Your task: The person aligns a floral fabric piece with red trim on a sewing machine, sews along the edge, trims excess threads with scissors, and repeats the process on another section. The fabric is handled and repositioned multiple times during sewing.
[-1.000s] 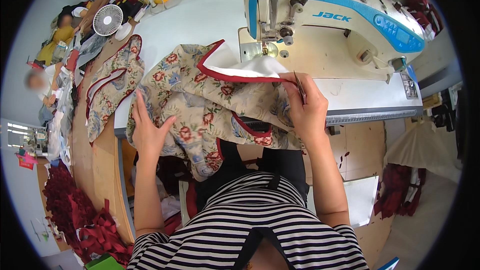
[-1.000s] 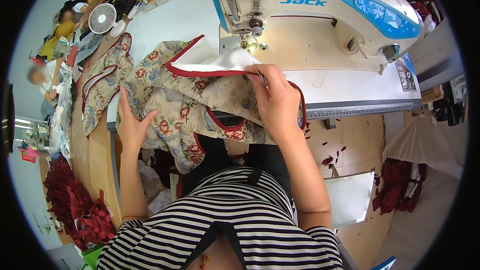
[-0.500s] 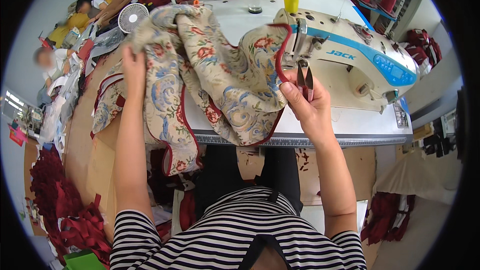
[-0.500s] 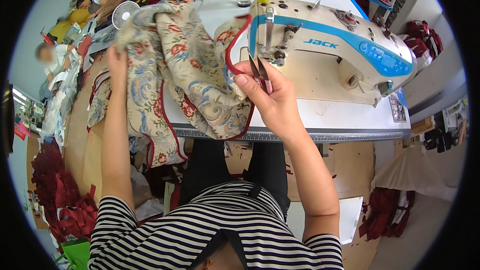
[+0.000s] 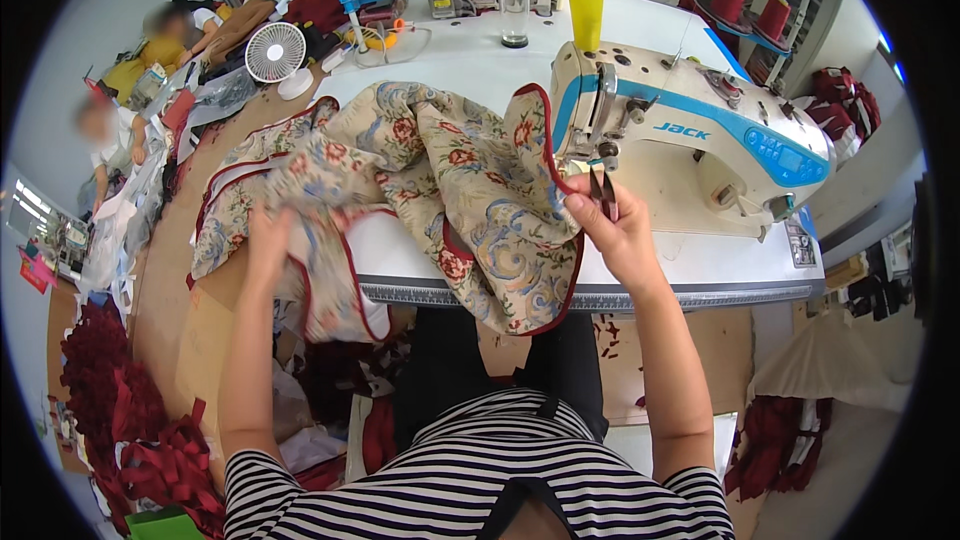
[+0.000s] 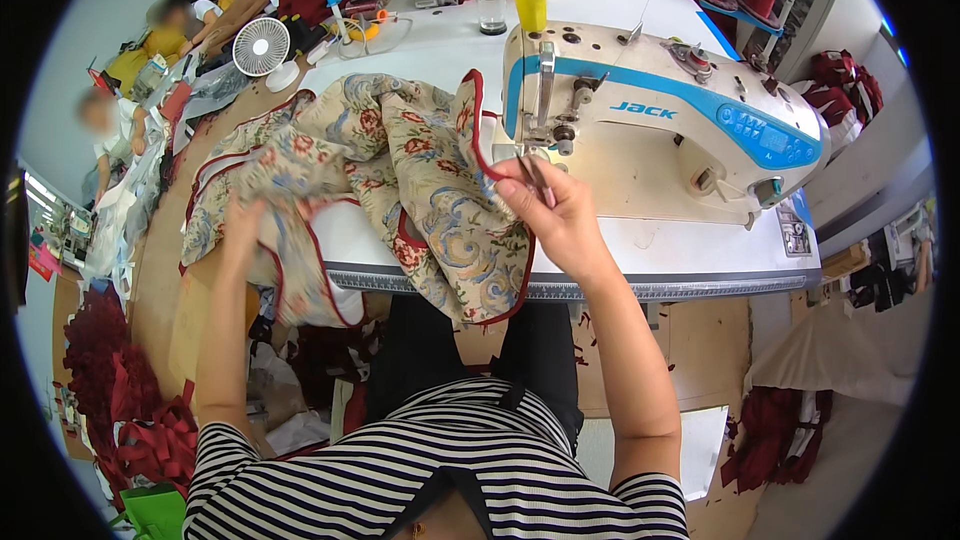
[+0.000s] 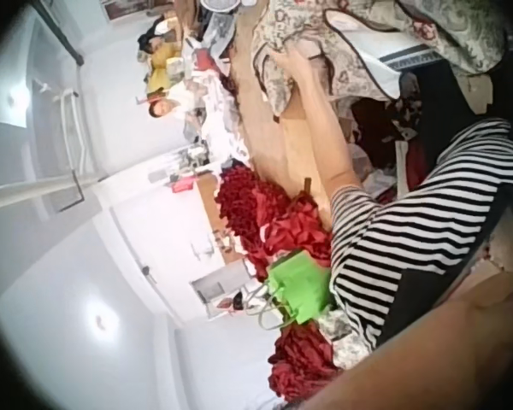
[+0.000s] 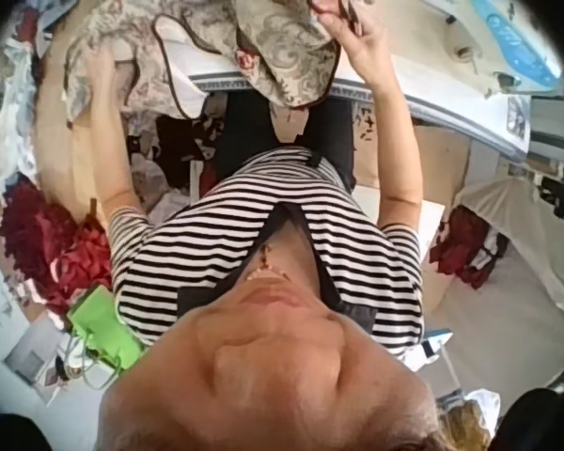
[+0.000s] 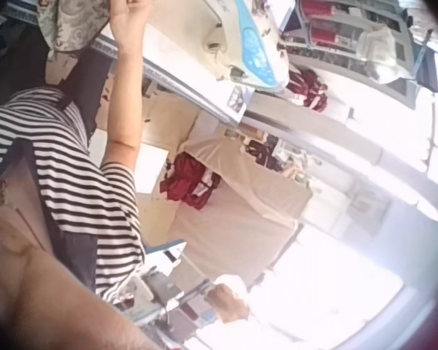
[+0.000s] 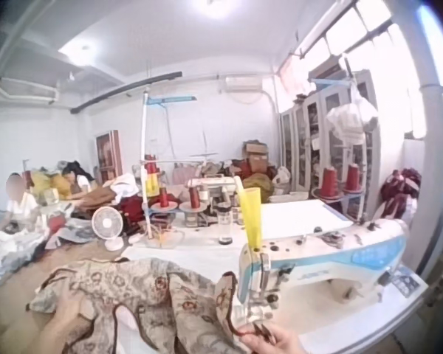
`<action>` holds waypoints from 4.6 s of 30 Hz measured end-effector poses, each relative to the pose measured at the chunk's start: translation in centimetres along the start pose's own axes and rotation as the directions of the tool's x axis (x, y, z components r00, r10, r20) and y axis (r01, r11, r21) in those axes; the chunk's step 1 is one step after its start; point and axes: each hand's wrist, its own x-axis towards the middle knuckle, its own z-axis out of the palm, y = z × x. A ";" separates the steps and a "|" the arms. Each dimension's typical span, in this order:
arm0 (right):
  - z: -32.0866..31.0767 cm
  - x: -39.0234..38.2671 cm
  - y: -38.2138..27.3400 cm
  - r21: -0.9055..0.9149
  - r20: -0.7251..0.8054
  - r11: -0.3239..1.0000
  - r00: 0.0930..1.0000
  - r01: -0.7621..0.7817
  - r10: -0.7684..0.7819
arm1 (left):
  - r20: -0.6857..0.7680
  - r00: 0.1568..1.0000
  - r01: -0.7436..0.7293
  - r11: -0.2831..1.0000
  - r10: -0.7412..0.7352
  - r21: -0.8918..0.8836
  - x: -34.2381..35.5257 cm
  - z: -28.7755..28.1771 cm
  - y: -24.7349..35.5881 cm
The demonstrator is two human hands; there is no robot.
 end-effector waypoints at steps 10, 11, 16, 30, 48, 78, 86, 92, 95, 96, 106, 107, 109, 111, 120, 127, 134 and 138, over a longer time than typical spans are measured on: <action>1.5 -1.2 -1.2 -0.219 0.354 0.926 0.909 0.308 -0.219 | 0.334 0.527 -0.849 0.469 0.782 0.242 1.7 7.5 16.7; 1.2 -1.5 -1.1 -0.235 0.343 0.931 0.920 0.279 -0.189 | 0.623 0.378 -0.903 0.423 0.685 0.083 -0.9 9.5 18.1; 0.5 -2.4 -1.3 -0.210 0.291 0.959 0.949 0.191 -0.125 | 0.724 0.301 -0.825 0.550 0.620 -0.128 -3.8 12.6 16.3; 0.6 -4.3 3.6 -0.004 0.136 0.971 0.962 -0.240 0.238 | 0.773 0.634 0.166 0.972 0.024 -0.166 -12.5 11.8 13.0; 1.6 -5.7 2.9 -0.160 -0.258 0.987 0.965 0.013 -0.055 | 0.810 0.585 0.008 0.999 0.039 -0.053 -12.1 13.5 14.5; 5.2 -9.3 0.0 0.189 0.230 0.915 0.922 -0.357 0.312 | 0.852 0.524 0.228 0.967 -0.025 -0.112 -12.5 13.6 15.2; 5.2 -9.3 0.0 0.176 0.223 0.915 0.920 -0.362 0.321 | 0.847 0.531 0.215 0.971 -0.025 -0.106 -12.7 13.7 15.5; 5.7 -9.6 0.2 0.121 0.173 0.941 0.940 -0.316 0.294 | 0.818 0.576 0.187 0.972 0.010 -0.144 -13.1 14.0 14.9; 6.0 -9.8 0.5 0.063 0.126 0.963 0.960 -0.261 0.252 | 0.821 0.569 0.263 0.954 -0.036 -0.141 -13.3 14.3 14.9; 6.2 -9.8 0.5 0.030 0.105 0.971 0.967 -0.237 0.232 | 0.824 0.567 0.269 0.951 -0.028 -0.153 -13.3 14.2 15.0; 5.9 -9.6 0.6 0.039 0.121 0.970 0.965 -0.239 0.232 | 0.826 0.564 0.307 0.932 -0.017 -0.190 -13.1 14.2 14.8; 5.9 -9.6 0.6 0.050 0.123 0.968 0.963 -0.246 0.238 | 0.826 0.563 0.304 0.934 -0.016 -0.189 -13.1 14.1 14.9; 5.9 -9.6 0.5 0.072 0.127 0.963 0.960 -0.259 0.249 | 0.823 0.568 0.299 0.937 -0.023 -0.180 -13.2 14.1 15.0; 5.9 -9.6 0.6 0.082 0.130 0.962 0.960 -0.260 0.248 | 0.821 0.570 0.293 0.940 -0.027 -0.173 -13.2 14.1 15.1; 5.7 -9.6 0.4 0.095 0.148 0.955 0.953 -0.281 0.265 | 0.812 0.584 0.275 0.946 -0.023 -0.171 -13.4 14.1 15.2; 5.9 -9.7 0.0 0.086 0.138 0.956 0.954 -0.279 0.266 | 0.764 0.639 0.175 0.950 0.092 -0.260 -14.1 14.2 14.7; 6.8 -9.8 1.4 -0.227 -0.021 0.974 1.000 -0.010 0.006 | 0.807 0.590 0.394 0.884 -0.032 -0.253 -14.0 14.6 14.9; 6.7 -9.7 2.0 -0.304 -0.025 0.952 0.999 0.033 -0.042 | 0.807 0.589 0.406 0.878 -0.039 -0.253 -13.9 14.6 14.8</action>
